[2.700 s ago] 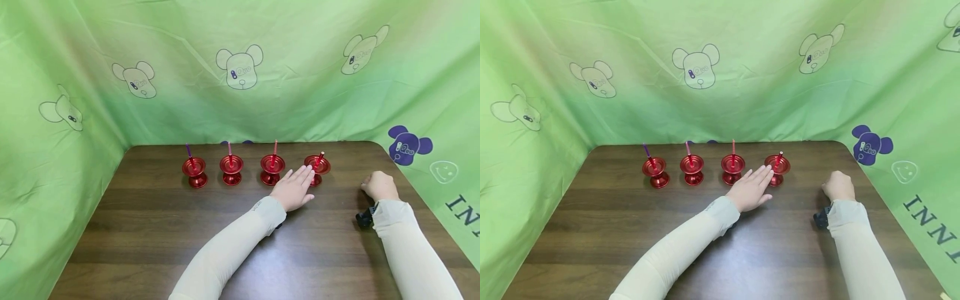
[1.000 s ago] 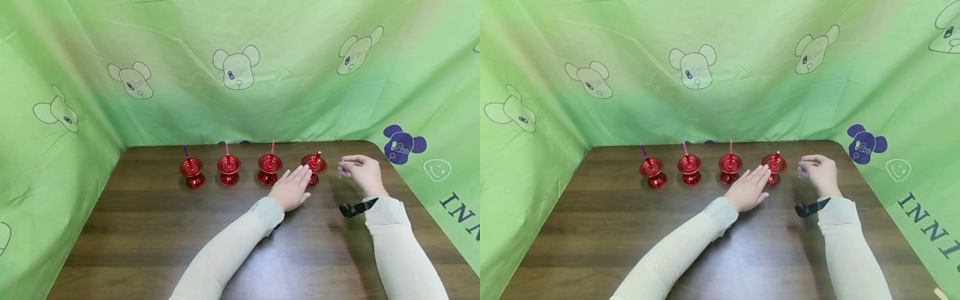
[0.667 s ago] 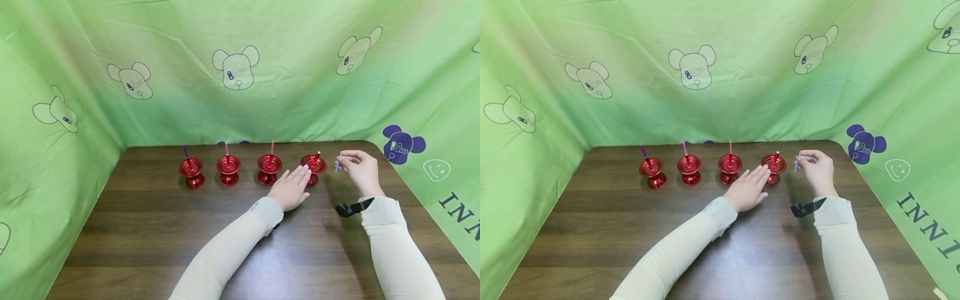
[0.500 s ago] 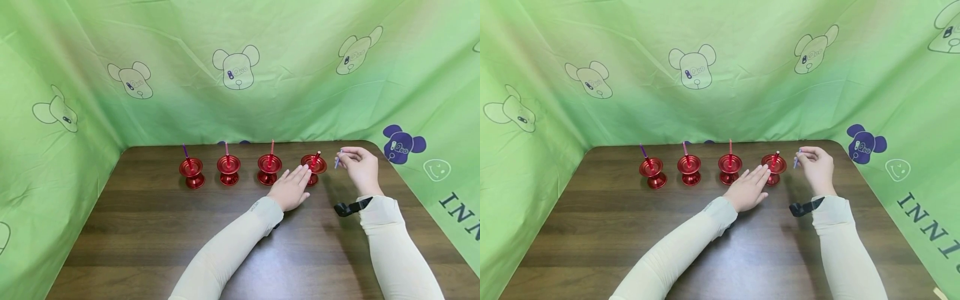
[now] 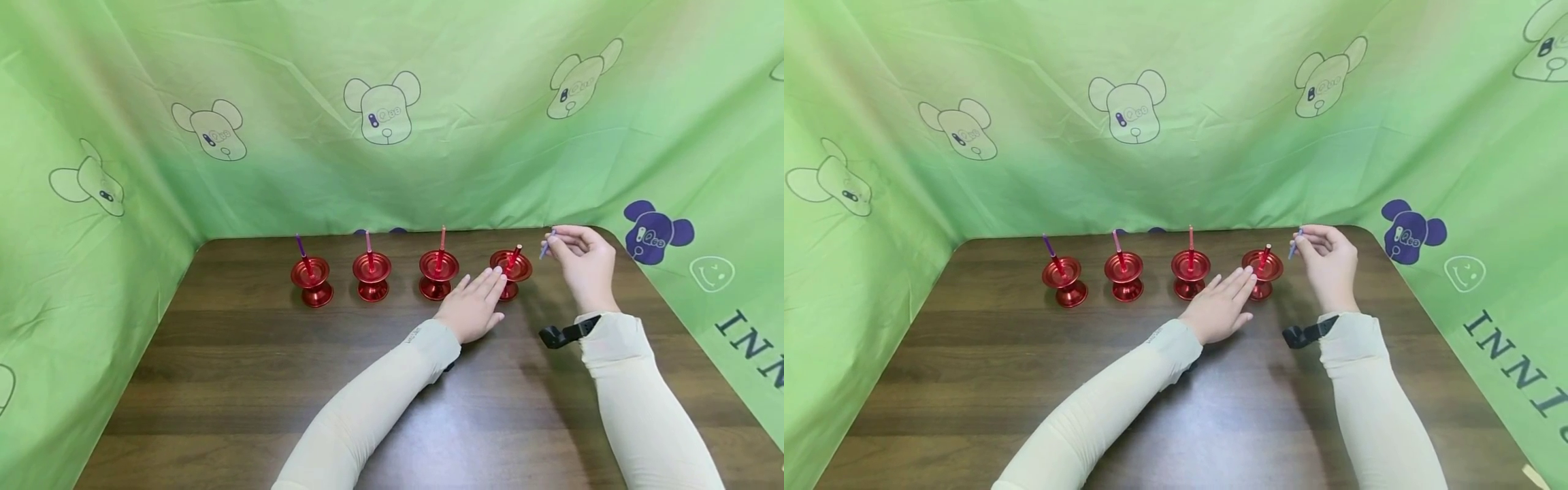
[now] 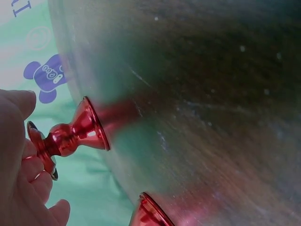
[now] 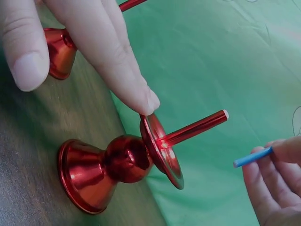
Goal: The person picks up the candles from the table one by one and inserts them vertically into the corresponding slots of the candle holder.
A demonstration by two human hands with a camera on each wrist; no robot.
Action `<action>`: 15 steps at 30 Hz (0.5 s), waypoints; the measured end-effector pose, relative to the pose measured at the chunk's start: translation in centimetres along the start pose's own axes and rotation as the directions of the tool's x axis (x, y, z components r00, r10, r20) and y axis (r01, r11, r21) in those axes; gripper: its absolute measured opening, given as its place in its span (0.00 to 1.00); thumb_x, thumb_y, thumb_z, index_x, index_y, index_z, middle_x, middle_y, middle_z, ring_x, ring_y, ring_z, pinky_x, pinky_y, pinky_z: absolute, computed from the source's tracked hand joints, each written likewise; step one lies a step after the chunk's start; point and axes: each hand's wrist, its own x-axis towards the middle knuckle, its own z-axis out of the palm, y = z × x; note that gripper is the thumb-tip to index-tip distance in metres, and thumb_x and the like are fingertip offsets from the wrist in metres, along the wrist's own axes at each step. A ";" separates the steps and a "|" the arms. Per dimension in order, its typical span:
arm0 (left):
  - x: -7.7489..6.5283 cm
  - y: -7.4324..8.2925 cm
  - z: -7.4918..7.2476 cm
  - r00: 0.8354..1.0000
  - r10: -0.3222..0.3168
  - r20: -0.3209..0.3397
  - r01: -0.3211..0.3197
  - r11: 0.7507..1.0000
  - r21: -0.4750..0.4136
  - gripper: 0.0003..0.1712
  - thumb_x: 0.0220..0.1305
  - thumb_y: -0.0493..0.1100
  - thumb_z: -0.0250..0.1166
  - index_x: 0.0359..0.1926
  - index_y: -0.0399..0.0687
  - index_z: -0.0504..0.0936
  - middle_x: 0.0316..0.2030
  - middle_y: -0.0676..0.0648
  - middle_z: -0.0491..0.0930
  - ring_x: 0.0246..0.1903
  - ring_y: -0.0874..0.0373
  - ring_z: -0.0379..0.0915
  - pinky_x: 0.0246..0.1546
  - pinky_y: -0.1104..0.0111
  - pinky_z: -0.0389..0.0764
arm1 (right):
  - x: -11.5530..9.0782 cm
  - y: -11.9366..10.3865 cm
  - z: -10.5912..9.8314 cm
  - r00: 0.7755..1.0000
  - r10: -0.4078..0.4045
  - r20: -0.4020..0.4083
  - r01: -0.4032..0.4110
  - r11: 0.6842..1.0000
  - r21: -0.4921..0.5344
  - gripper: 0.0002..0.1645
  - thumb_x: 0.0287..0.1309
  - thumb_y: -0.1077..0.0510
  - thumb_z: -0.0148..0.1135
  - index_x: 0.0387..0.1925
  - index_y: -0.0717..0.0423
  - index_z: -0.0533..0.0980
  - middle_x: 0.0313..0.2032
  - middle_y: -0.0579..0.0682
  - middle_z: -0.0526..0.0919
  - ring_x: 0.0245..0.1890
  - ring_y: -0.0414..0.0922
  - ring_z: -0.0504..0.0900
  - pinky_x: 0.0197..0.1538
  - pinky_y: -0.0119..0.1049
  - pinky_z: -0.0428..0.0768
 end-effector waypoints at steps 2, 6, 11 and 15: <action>-0.1 -0.1 -0.1 1.000 0.002 -0.002 -0.002 1.000 -0.002 0.41 0.79 0.64 0.43 0.82 0.55 0.43 0.81 0.55 0.38 0.79 0.63 0.32 0.76 0.63 0.50 | 0.1 0.2 0.2 1.000 -0.017 0.002 0.017 1.000 0.011 0.10 0.59 0.78 0.63 0.43 0.73 0.80 0.30 0.49 0.89 0.30 0.38 0.88 0.39 0.27 0.85; -0.2 -0.1 -0.3 1.000 0.007 -0.005 -0.008 1.000 -0.008 0.41 0.79 0.63 0.44 0.82 0.54 0.43 0.81 0.55 0.38 0.79 0.62 0.33 0.76 0.63 0.50 | 0.2 0.4 0.5 0.998 -0.056 0.013 0.055 0.998 0.036 0.11 0.58 0.77 0.65 0.44 0.75 0.80 0.32 0.50 0.89 0.32 0.40 0.88 0.40 0.28 0.85; -0.2 -0.1 -0.2 1.000 0.009 -0.014 -0.009 1.000 -0.009 0.41 0.79 0.63 0.45 0.82 0.54 0.44 0.81 0.55 0.39 0.79 0.62 0.34 0.76 0.63 0.51 | 0.3 0.5 1.1 0.994 -0.102 0.027 0.100 0.993 0.064 0.12 0.57 0.76 0.67 0.44 0.76 0.79 0.33 0.51 0.89 0.33 0.42 0.88 0.41 0.29 0.85; 0.0 -0.2 0.0 1.000 0.005 -0.012 -0.005 1.000 -0.021 0.41 0.79 0.64 0.44 0.82 0.55 0.44 0.81 0.55 0.38 0.79 0.63 0.33 0.76 0.64 0.49 | 0.3 0.5 1.5 0.992 -0.121 0.030 0.118 0.989 0.094 0.12 0.57 0.76 0.67 0.44 0.76 0.79 0.34 0.53 0.88 0.34 0.43 0.88 0.42 0.30 0.85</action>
